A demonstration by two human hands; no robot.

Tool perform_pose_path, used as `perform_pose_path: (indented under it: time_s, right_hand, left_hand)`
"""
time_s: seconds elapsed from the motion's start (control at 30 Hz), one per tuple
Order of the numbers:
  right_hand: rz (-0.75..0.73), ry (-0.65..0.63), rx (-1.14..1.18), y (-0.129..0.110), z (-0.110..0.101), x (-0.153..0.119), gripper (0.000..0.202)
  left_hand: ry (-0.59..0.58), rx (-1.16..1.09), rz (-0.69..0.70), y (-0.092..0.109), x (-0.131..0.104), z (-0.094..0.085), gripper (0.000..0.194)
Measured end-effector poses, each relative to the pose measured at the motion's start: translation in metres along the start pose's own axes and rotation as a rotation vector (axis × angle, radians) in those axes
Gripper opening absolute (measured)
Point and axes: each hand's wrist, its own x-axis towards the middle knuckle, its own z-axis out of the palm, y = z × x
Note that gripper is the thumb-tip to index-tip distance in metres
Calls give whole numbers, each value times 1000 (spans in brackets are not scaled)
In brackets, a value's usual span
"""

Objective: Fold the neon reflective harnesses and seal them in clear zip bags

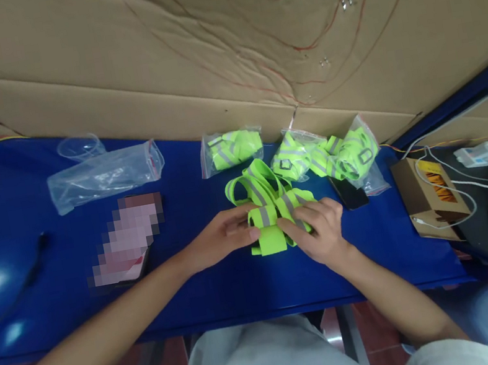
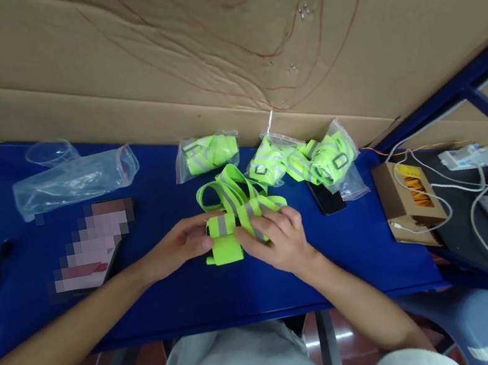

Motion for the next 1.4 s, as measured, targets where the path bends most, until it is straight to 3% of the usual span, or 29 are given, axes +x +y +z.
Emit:
perform_pose_path:
  time_s: [0.2, 0.4, 0.5, 0.67, 0.8, 0.87, 1.0, 1.1, 1.27, 1.33, 1.4]
  right_hand:
    - [3, -135, 122, 12, 7, -3, 28]
    - [10, -191, 274, 14, 2, 1, 61]
    - [43, -209, 307, 11, 1, 3, 67]
    - [119, -244, 329, 13, 0, 4, 44]
    - [245, -202, 222, 24, -3, 4, 31]
    - [318, -251, 138, 33, -4, 3, 26]
    - [373, -496, 115, 47, -1, -4, 25]
    - [388, -506, 124, 48, 1, -5, 19]
    - [469, -283, 171, 45, -3, 0, 12]
    - [530, -165, 195, 47, -6, 2, 11]
    - [607, -47, 200, 52, -10, 3, 13]
  left_hand:
    - [53, 177, 150, 6, -9, -6, 29]
    - [204, 884, 471, 5, -16, -2, 32]
    - [220, 1034, 619, 2, -18, -1, 34]
    - [340, 874, 637, -2, -16, -2, 35]
    - [394, 472, 600, -1, -11, -4, 28]
    - [403, 226, 569, 3, -8, -6, 25]
    - [463, -244, 370, 11, -5, -15, 38]
    - [506, -434, 226, 16, -3, -20, 49]
    - [450, -453, 65, 19, -2, -17, 34]
    - [454, -305, 77, 20, -3, -18, 31]
    - [437, -5, 127, 20, -4, -22, 31]
